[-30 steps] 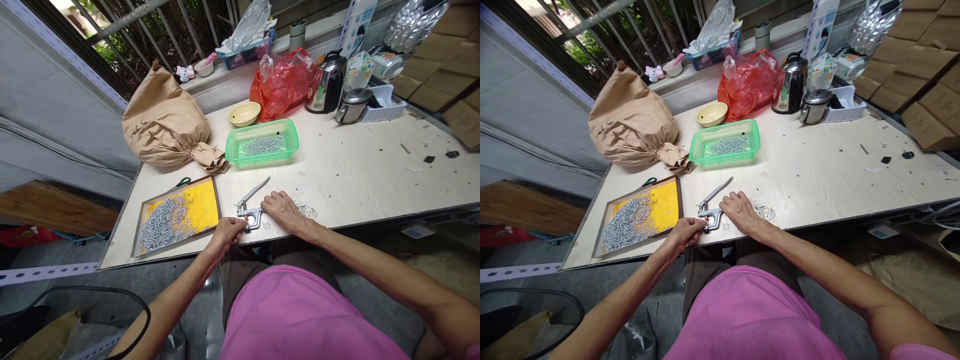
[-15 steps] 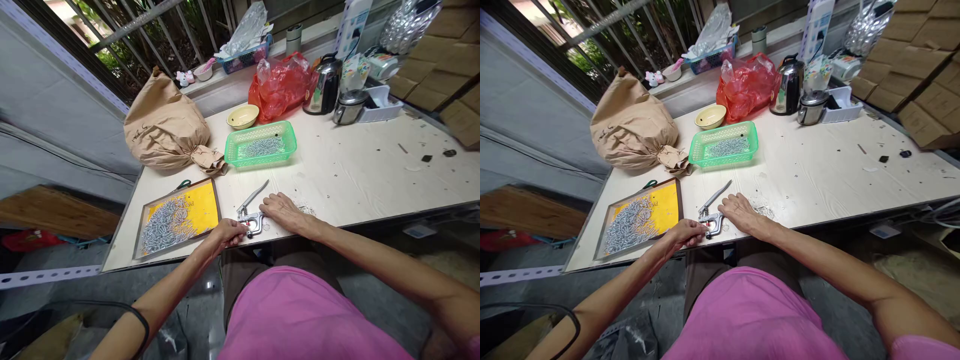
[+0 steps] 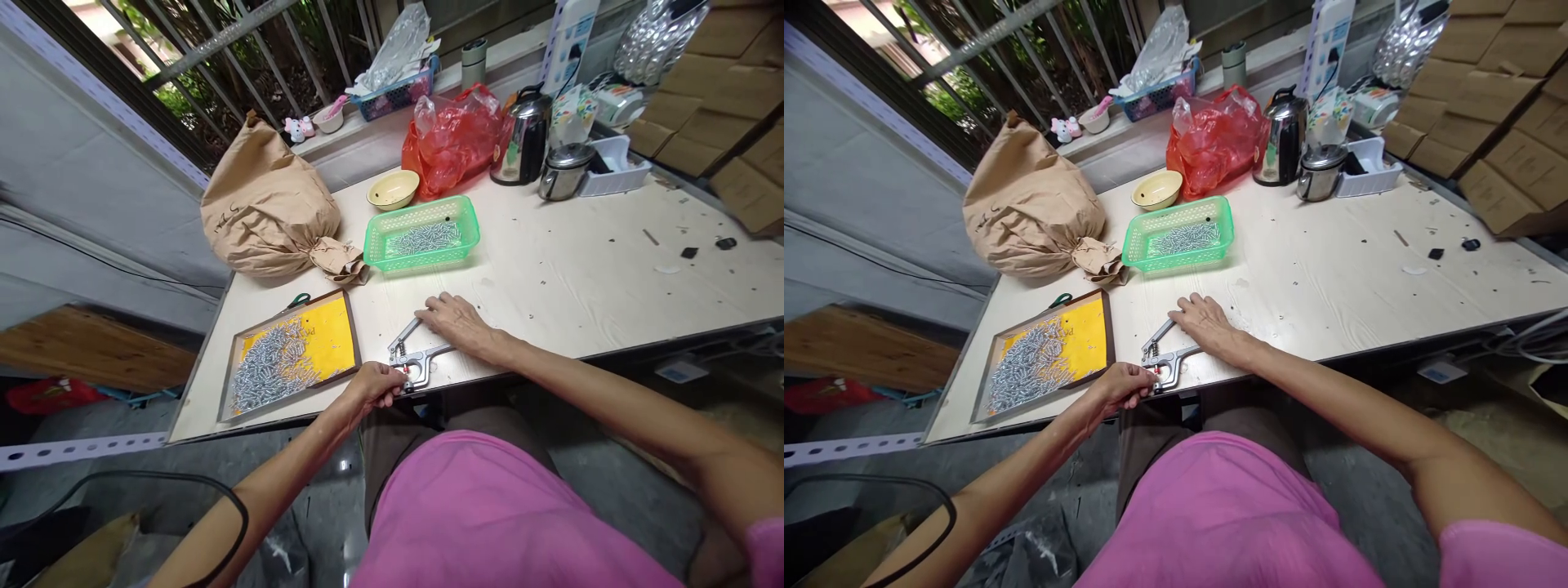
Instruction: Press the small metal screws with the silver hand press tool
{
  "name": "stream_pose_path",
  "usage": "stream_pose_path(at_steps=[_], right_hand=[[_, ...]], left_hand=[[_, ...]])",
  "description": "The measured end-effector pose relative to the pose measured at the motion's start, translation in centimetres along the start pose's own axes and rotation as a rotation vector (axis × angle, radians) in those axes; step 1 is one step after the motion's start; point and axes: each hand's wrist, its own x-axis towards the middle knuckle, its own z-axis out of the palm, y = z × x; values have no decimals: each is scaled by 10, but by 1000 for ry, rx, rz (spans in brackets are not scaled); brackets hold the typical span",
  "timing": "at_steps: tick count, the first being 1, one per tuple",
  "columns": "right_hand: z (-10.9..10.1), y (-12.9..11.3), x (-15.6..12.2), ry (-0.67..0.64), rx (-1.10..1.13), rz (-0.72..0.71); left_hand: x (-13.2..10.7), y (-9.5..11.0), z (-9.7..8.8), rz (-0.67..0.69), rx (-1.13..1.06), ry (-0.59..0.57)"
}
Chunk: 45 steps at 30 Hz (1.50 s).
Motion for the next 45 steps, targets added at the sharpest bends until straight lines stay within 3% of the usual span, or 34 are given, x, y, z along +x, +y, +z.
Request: stream_pose_path(at_steps=[7, 11, 17, 24, 32, 35, 37, 39, 42, 45], right_hand=[[1, 13, 36, -33, -97, -127], [-2, 12, 43, -48, -119, -146], [-4, 13, 33, -48, -118, -138], [-21, 19, 17, -152, 0, -213], [-14, 22, -2, -229, -33, -225], [-14, 19, -9, -186, -25, -210], [-15, 16, -12, -162, -26, -205], [-17, 12, -15, -163, -32, -189], [-23, 5, -17, -195, -49, -137], [-29, -3, -20, -223, -43, -95]], left_hand=[[1, 1, 1, -27, 32, 14], [-2, 4, 4, -49, 10, 13], [-5, 5, 8, -67, -24, 40], [-4, 3, 8, -48, -40, 23], [-6, 2, 6, -30, 51, 14], [-18, 2, 9, 134, 338, 181], [-24, 4, 15, 356, 587, 378], [-23, 9, 23, 586, 792, 504], [-7, 21, 33, 792, 989, 504], [13, 33, 35, 831, 1074, 433]])
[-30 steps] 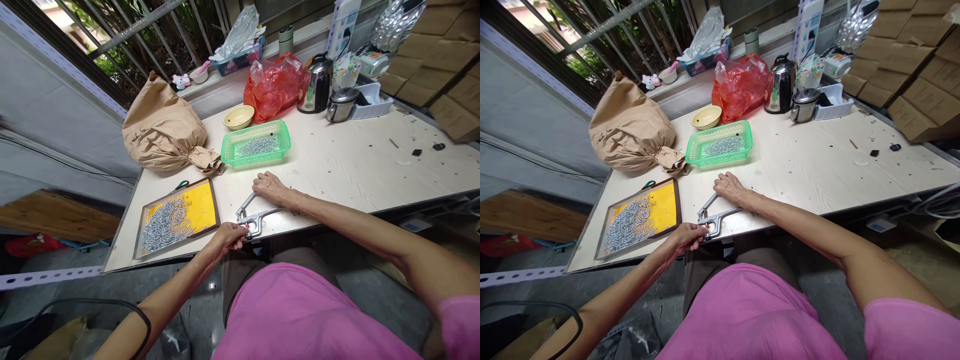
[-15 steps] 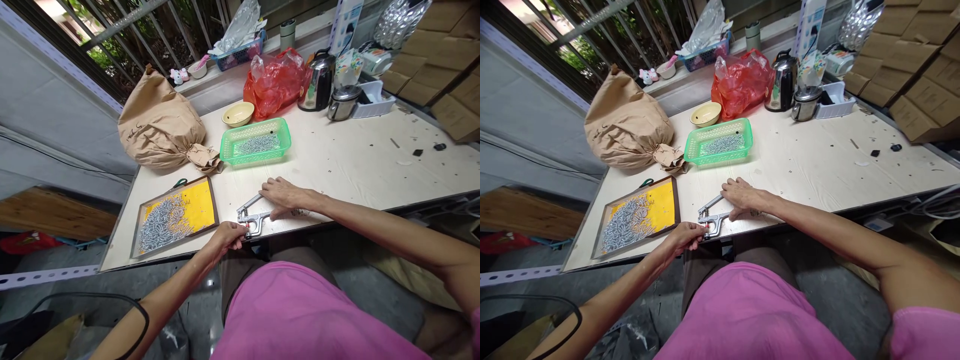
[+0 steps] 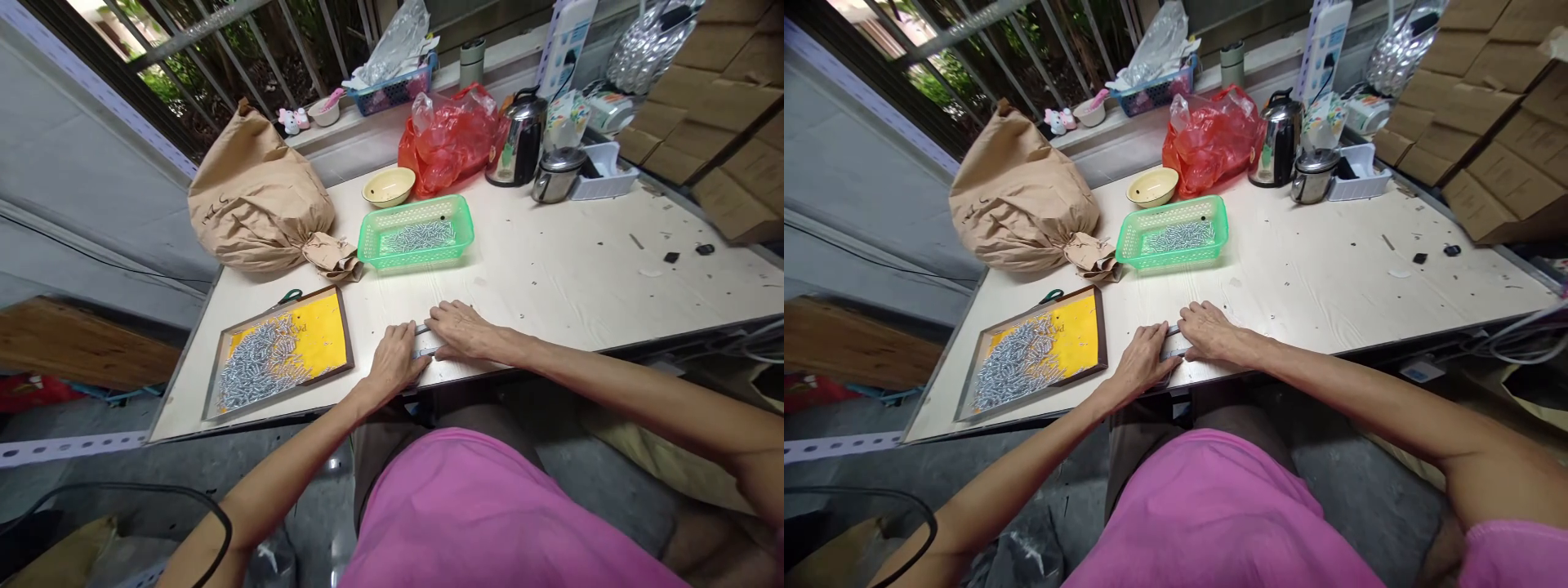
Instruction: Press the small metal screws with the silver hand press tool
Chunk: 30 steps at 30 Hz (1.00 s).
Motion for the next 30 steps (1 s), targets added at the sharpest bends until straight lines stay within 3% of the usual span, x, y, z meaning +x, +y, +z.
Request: stream_pose_path(at_steps=[4, 15, 20, 23, 26, 30], right_hand=[[-2, -6, -2, -9, 44, 33], [4, -8, 9, -82, 65, 42], [5, 6, 5, 23, 67, -34], [7, 19, 7, -10, 157, -115], [10, 25, 17, 14, 189, -77], [7, 24, 38, 85, 131, 8]], left_hand=[[10, -3, 2, 44, 5, -66], [9, -3, 0, -17, -25, -67], [-9, 3, 15, -38, -42, 91], [-28, 17, 31, 42, -103, 197], [-41, 34, 42, 126, -187, 217], [-45, 46, 41, 123, -293, 210]])
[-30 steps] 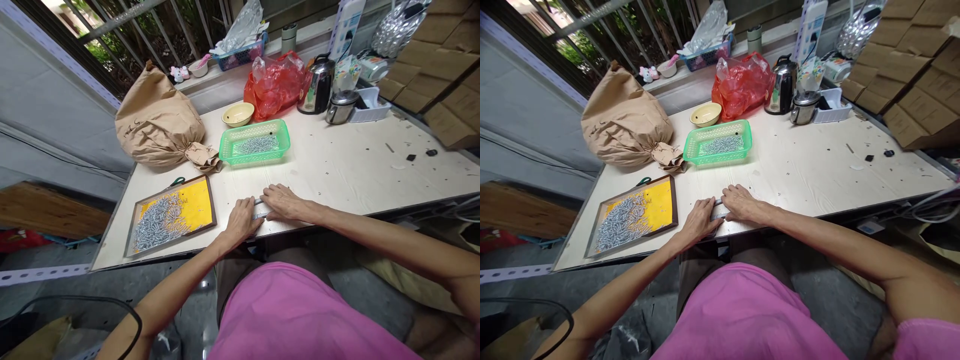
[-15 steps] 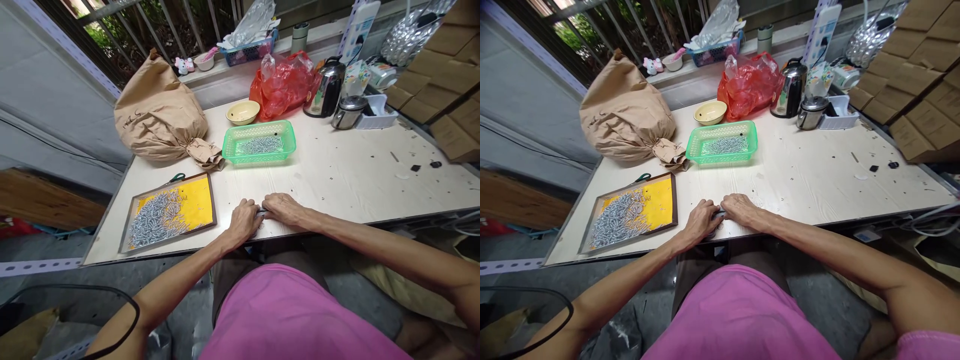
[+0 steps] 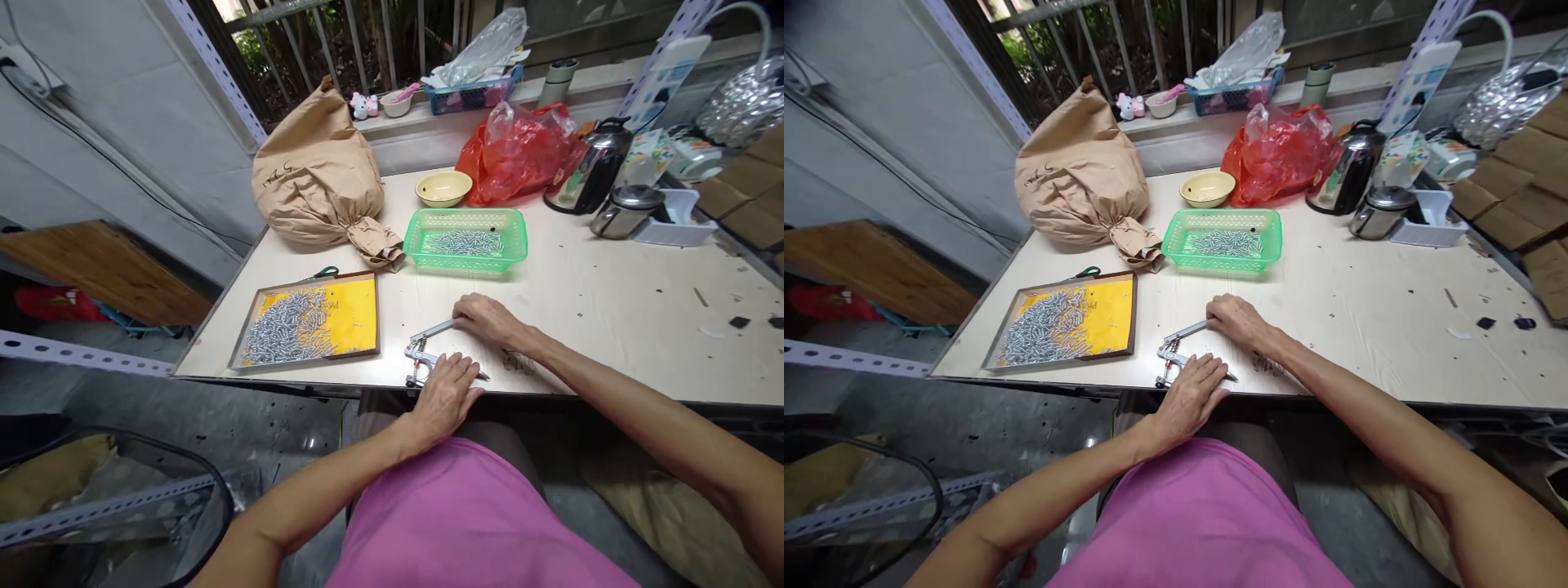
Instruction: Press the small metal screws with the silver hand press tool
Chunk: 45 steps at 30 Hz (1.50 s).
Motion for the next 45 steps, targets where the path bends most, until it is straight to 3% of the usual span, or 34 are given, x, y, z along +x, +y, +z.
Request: stream_pose_path(at_steps=[4, 9, 11, 13, 15, 16, 18, 20, 22, 23, 26, 29, 33, 40, 42, 45], right_hand=[[-6, -21, 13, 18, -156, -21], [0, -76, 11, -124, -137, -528], [8, -92, 8, -139, -135, -621], [20, -99, 7, -124, -139, -643], [31, -99, 6, -105, -93, -639], [35, -98, 6, -93, -34, -628], [37, -94, 6, -35, 154, -572], [27, -88, 10, 95, 345, -479], [8, -75, 18, 295, 424, -359], [-5, -66, 24, 398, 411, -298], [-42, -31, 45, 586, 214, -128], [-62, 0, 58, 621, 6, 13], [-50, 3, 46, 555, -17, -6], [9, -44, -26, 142, 141, -101], [17, -53, -42, 13, 132, -80], [20, -59, -53, -80, 102, -45]], left_hand=[[2, -1, -4, -5, -54, -3], [-8, 0, 1, -15, -96, -36], [-20, 5, 0, 73, -89, -24], [-33, 8, -7, 250, -72, 17], [-46, 5, -23, 356, -34, 96], [-51, -2, -34, 341, -2, 148], [-58, -25, -63, 173, 92, 263], [-61, -61, -96, -135, 244, 355], [-61, -102, -127, -408, 382, 373], [-61, -122, -139, -480, 429, 340], [-59, -169, -157, -549, 519, 164], [-56, -194, -156, -547, 544, 6], [-46, -204, -153, -543, 535, -80], [-25, -206, -159, -583, 506, -147], [-22, -207, -162, -587, 489, -135], [-18, -205, -170, -610, 454, -88]])
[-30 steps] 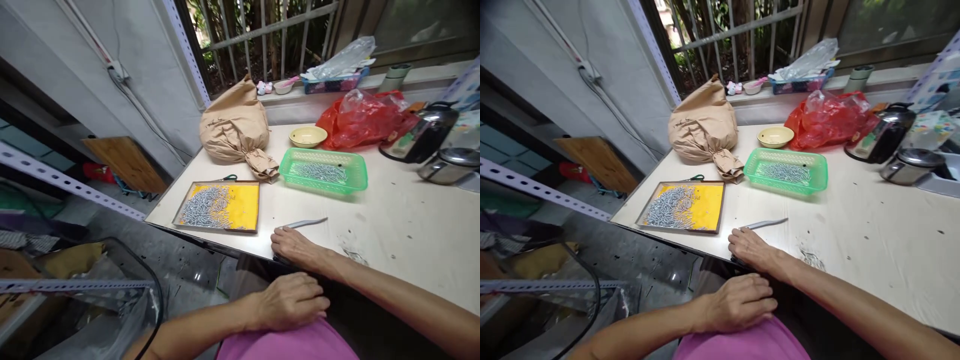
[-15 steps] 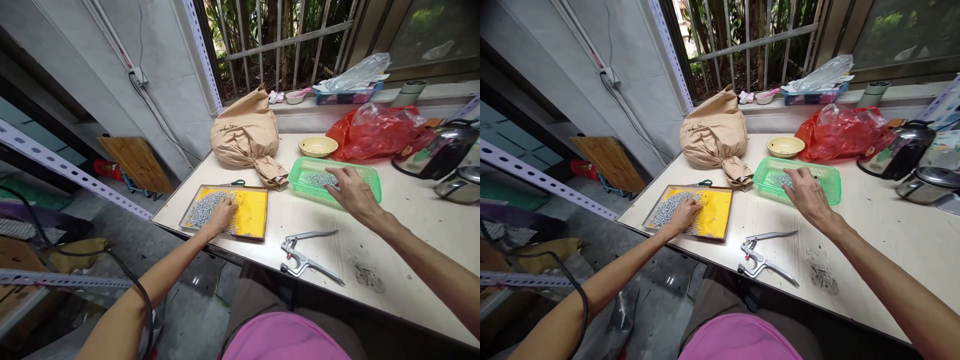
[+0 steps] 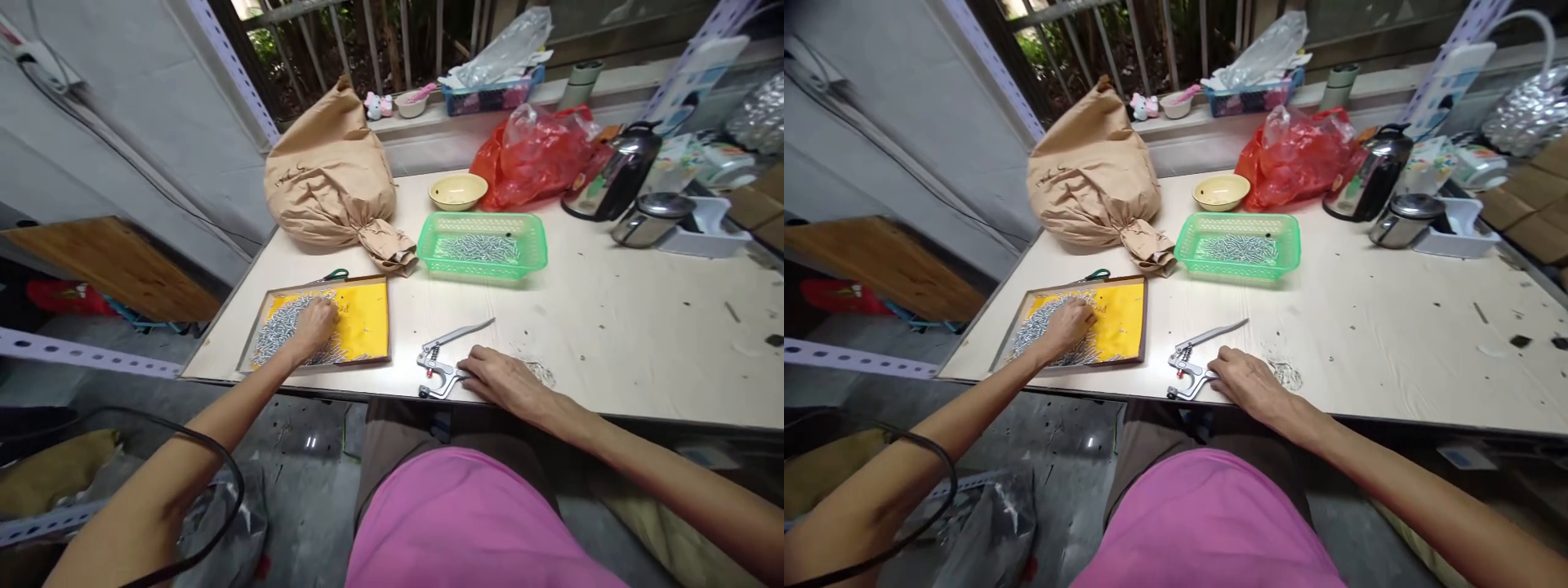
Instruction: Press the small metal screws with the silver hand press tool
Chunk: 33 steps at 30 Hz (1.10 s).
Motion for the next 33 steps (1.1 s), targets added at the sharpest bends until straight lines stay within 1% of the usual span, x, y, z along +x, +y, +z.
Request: stream_pose_path(at_steps=[3, 4, 6, 8, 10, 11, 12, 13, 15, 17, 21, 28, 30, 33], right_hand=[[-2, -1, 2, -25, -69, 33], [-3, 0, 4, -27, -103, 40], [-5, 2, 10, -19, -169, 46], [-8, 5, 15, -6, -215, 53], [-10, 7, 19, -9, -237, 65], [-10, 8, 20, -14, -242, 67], [-10, 8, 20, -18, -245, 69], [-10, 8, 20, -20, -248, 66], [-8, 9, 19, -16, -249, 59], [-5, 9, 18, -3, -244, 57], [-3, 9, 16, 18, -230, 60], [-3, 7, 15, 35, -222, 70], [-3, 7, 14, 44, -222, 71], [-4, 6, 14, 41, -221, 77]], left_hand=[[-5, 9, -12, -40, -82, 45], [-9, 16, -15, -48, -120, 54], [-22, 40, -16, -48, -214, 29], [-40, 74, -11, -45, -390, -75], [-57, 109, 0, -133, -836, -253], [-65, 126, 6, -181, -978, -301], [-70, 139, 11, -230, -1076, -329], [-74, 151, 16, -265, -1136, -333], [-78, 164, 24, -310, -1176, -312], [-78, 169, 28, -327, -1170, -294], [-77, 168, 31, -341, -1116, -285], [-76, 169, 38, -349, -1071, -303], [-75, 168, 39, -350, -1052, -316], [-72, 166, 38, -347, -1047, -370]])
